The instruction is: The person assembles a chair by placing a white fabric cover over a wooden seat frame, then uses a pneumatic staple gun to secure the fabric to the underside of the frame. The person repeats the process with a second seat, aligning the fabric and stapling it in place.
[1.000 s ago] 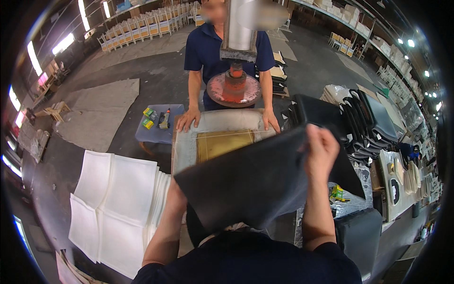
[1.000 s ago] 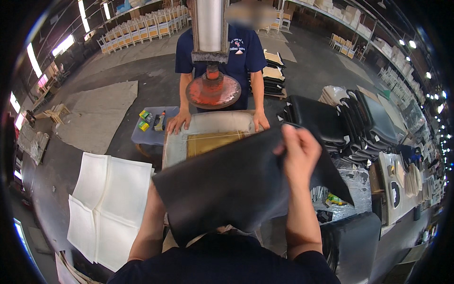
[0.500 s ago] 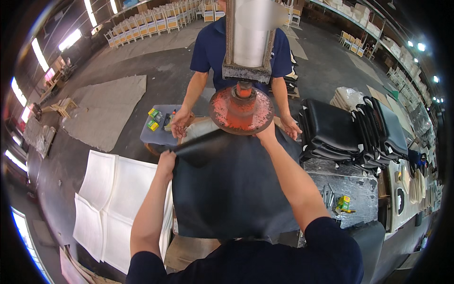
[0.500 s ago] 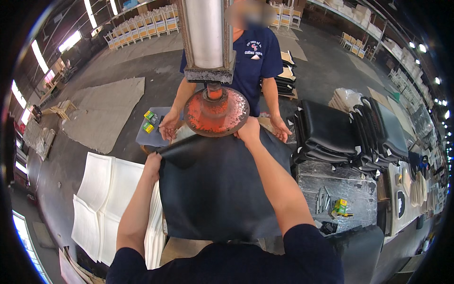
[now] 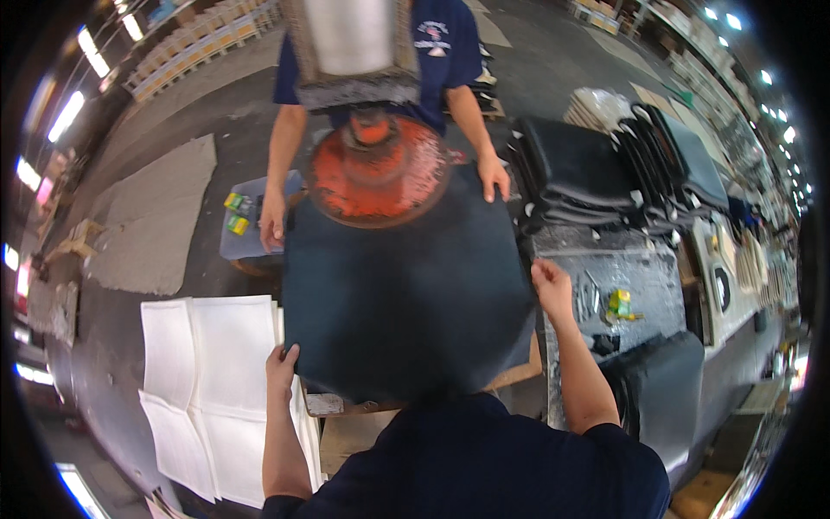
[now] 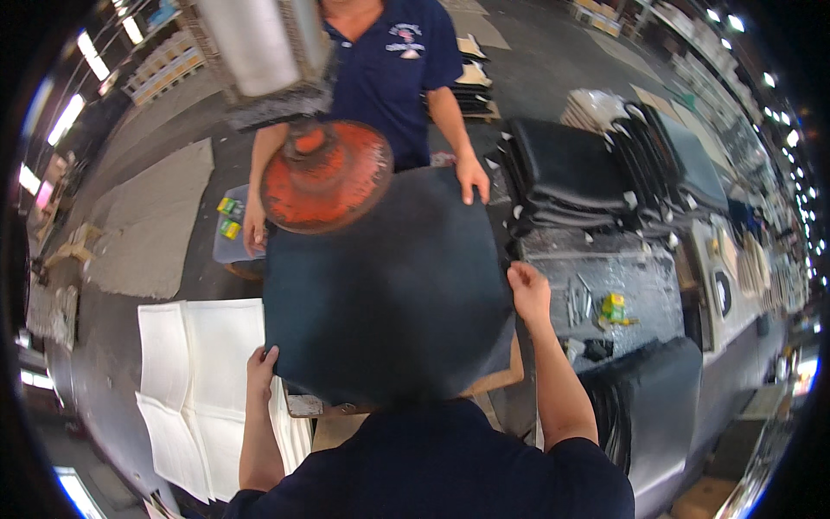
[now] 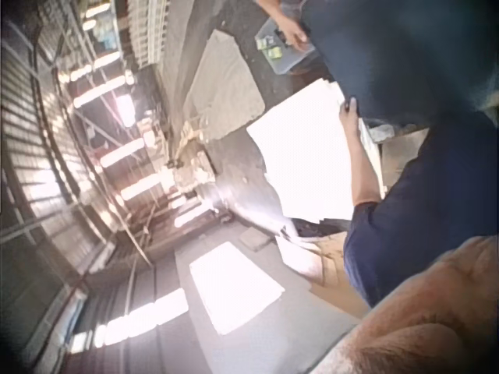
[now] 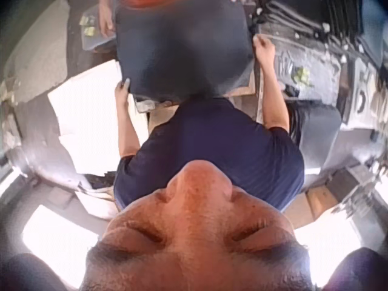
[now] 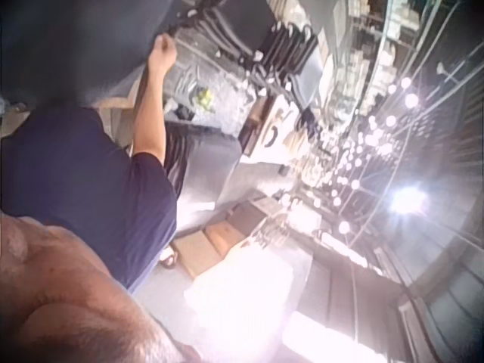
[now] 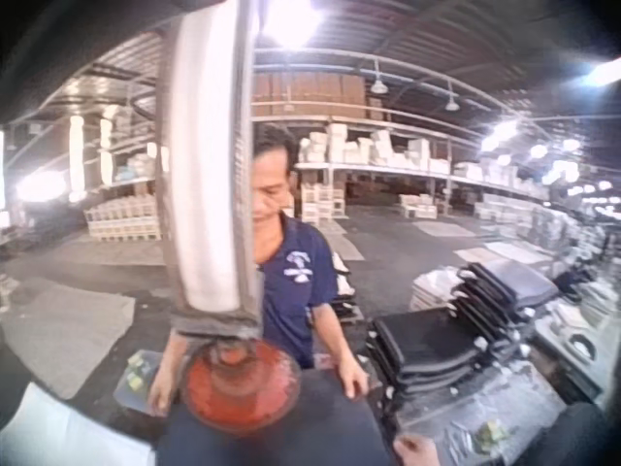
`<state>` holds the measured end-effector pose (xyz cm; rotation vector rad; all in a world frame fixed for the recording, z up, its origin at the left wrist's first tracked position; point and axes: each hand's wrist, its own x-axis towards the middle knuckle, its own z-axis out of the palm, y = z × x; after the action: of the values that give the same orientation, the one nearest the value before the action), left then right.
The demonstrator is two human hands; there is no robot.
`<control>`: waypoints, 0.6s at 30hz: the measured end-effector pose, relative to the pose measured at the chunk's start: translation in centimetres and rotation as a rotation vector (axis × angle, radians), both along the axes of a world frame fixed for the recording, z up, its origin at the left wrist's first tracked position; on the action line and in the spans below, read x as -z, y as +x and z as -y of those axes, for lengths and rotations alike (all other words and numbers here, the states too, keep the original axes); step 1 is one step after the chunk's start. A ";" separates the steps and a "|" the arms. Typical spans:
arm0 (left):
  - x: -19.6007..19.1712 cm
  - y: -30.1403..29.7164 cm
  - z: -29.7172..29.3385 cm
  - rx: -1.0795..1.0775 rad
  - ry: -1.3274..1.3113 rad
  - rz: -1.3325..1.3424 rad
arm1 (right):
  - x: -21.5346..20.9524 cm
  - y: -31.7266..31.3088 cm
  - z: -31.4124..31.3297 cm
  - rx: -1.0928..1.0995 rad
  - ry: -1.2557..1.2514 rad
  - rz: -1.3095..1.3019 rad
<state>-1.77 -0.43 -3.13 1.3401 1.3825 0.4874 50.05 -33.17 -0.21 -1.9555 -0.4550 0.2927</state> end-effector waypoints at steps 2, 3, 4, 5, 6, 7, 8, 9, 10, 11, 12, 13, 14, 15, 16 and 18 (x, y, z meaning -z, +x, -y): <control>0.1 -2.0 2.0 -0.079 -0.113 0.051 | 3.2 -3.0 4.3 0.041 -0.053 -0.068; -0.1 -2.9 2.7 -0.132 -0.158 0.069 | 4.5 -4.9 5.2 0.032 -0.057 -0.155; -0.3 -3.5 2.7 -0.129 -0.139 0.073 | 5.0 -6.3 5.8 0.026 -0.053 -0.237; -0.2 -3.7 2.8 -0.077 -0.124 0.069 | 5.2 -6.9 6.3 0.041 -0.094 -0.207; 0.1 -3.8 2.6 -0.027 -0.114 0.065 | 5.3 -7.2 6.6 0.053 -0.140 -0.175; 0.2 -4.0 2.6 0.021 -0.107 0.057 | 5.5 -7.7 6.8 0.064 -0.190 -0.149; 0.1 -4.3 2.6 0.044 -0.118 0.086 | 4.9 -7.9 6.2 0.066 -0.229 -0.199; 0.3 -4.0 2.7 0.043 -0.120 0.146 | 4.6 -7.8 6.0 0.090 -0.247 -0.064; 0.2 -4.3 2.8 0.032 -0.110 0.192 | 4.2 -8.0 5.1 0.072 -0.247 -0.047; 0.2 -4.5 2.8 0.019 -0.098 0.242 | 3.7 -8.0 4.0 0.052 -0.245 -0.026; 0.4 -4.1 2.8 -0.002 -0.079 0.239 | 3.4 -7.6 3.3 0.059 -0.255 -0.002; 0.6 -3.6 3.0 -0.022 -0.061 0.237 | 3.2 -7.1 2.8 0.068 -0.266 0.024; 0.7 -3.7 3.0 -0.048 -0.039 0.233 | 3.2 -6.7 2.2 0.070 -0.272 0.049; 0.8 -4.0 3.1 -0.052 -0.035 0.208 | 3.2 -6.5 1.8 0.066 -0.261 0.018; 0.9 -4.0 3.1 -0.052 -0.024 0.181 | 3.5 -6.2 1.5 0.066 -0.243 -0.017; 1.3 -4.2 3.3 -0.028 -0.032 0.164 | 3.4 -5.2 1.9 0.095 -0.290 -0.001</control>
<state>-5.95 -3.75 -4.39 1.2291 1.2701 0.5787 44.89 -35.04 -3.62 -2.2524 -0.3317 0.3124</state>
